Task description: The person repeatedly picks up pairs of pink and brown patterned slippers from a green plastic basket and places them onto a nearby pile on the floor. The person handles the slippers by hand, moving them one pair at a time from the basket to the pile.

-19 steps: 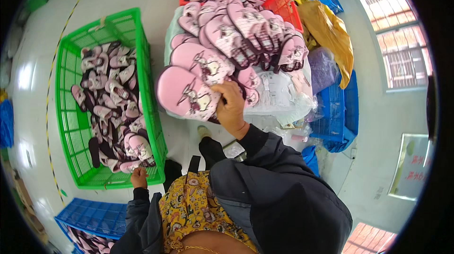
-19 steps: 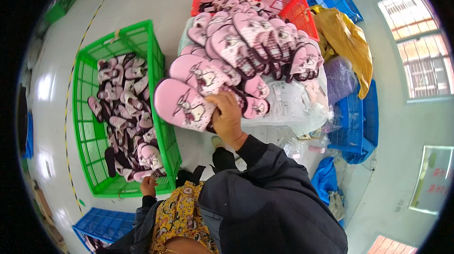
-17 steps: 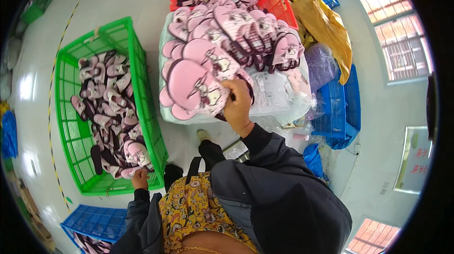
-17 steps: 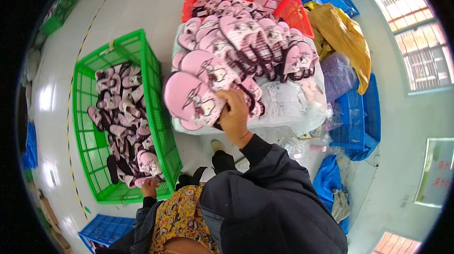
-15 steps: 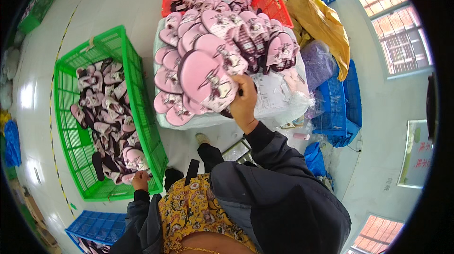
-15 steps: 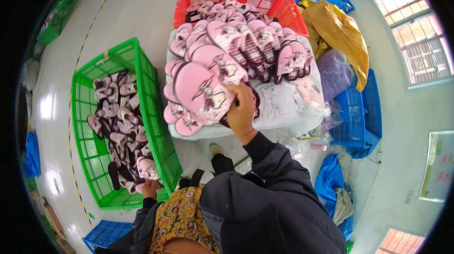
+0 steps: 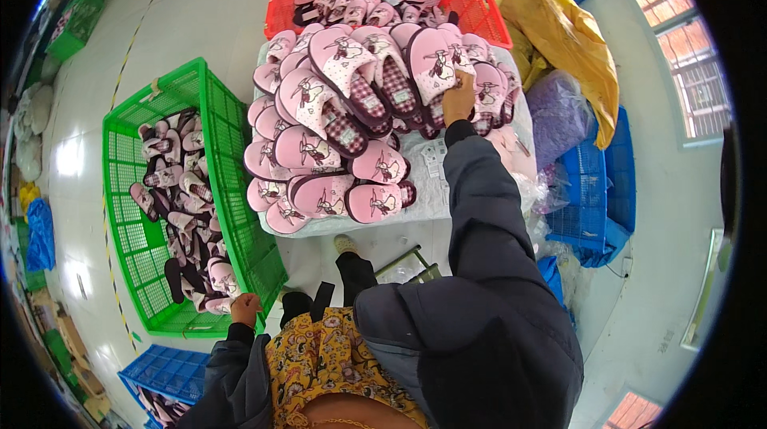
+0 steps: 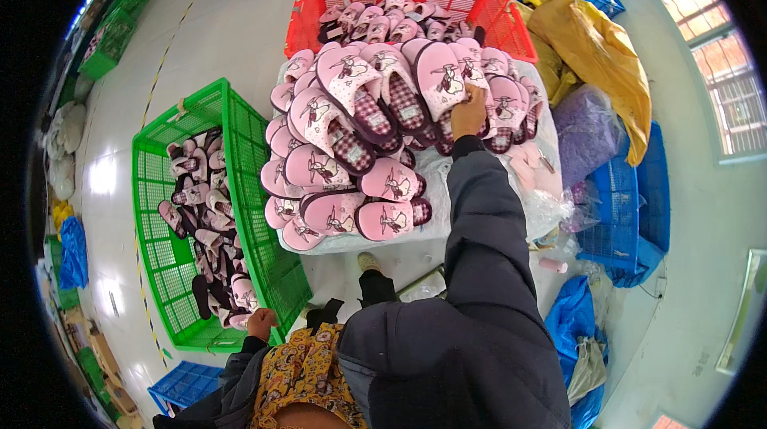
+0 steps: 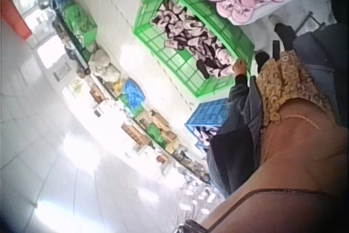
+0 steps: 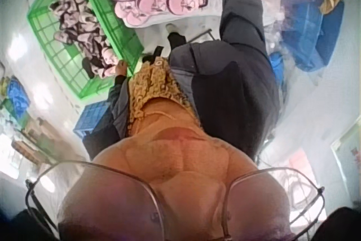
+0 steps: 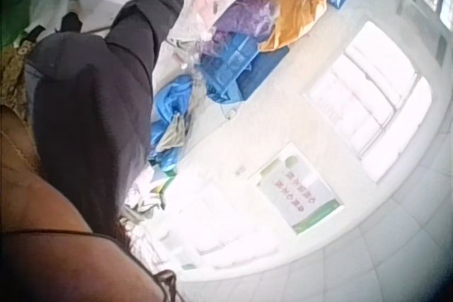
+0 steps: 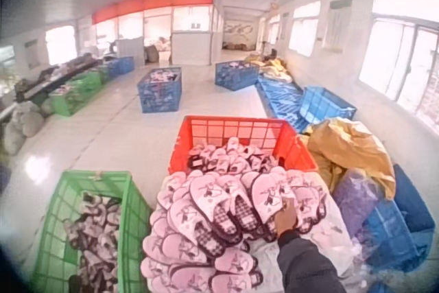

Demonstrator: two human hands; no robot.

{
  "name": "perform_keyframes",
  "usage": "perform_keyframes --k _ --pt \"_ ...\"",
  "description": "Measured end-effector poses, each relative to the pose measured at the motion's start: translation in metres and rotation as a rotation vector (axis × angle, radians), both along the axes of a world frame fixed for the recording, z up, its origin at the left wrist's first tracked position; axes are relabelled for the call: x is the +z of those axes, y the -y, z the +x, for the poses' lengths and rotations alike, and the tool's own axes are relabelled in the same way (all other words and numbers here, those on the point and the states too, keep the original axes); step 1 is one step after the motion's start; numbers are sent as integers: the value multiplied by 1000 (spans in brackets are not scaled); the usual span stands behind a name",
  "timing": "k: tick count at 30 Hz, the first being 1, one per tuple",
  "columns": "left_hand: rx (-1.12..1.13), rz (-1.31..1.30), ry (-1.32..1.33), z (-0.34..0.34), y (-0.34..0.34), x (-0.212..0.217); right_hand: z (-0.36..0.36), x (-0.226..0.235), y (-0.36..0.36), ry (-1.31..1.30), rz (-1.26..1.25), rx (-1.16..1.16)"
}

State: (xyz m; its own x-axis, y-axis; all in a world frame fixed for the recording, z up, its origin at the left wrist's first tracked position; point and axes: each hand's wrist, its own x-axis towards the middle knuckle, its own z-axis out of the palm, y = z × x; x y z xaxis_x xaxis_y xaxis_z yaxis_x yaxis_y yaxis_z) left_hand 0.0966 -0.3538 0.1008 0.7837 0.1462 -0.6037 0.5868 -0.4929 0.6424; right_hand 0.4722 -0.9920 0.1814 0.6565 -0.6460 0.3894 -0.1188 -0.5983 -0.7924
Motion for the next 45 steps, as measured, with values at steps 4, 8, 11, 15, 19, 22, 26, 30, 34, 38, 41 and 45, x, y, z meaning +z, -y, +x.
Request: perform_keyframes --k 4,8,11,15,19,22,26,30,34,38,41,45 --pt "18 44 -44 -13 2 11 14 -24 -2 -114 -62 -1" --pt "52 83 -56 -19 8 20 4 -19 -11 -104 -175 32" --pt "60 56 -60 -27 4 9 -23 -13 -25 -15 -284 -5" --pt "69 -42 -18 -34 -2 -12 -60 -4 -28 -19 -173 -112" --pt "73 59 4 -52 -30 -27 -86 20 -106 10 -50 -91" --pt "48 119 19 -62 -62 -36 -129 54 -210 -4 225 303" --pt "182 204 106 -65 -120 -27 -185 50 -359 -293 460 678" --pt "394 240 107 -81 -189 -55 -213 11 -490 -586 507 963" --pt "400 438 165 -93 -265 -64 -229 -24 -599 -730 611 1137" --pt "383 705 158 -91 -323 -67 -219 -82 -679 -822 640 1286" --pt "326 847 201 -103 -368 -80 -205 -124 -734 -948 675 1331" --pt "342 885 122 -111 -405 -99 -176 -211 -790 -936 554 1478"
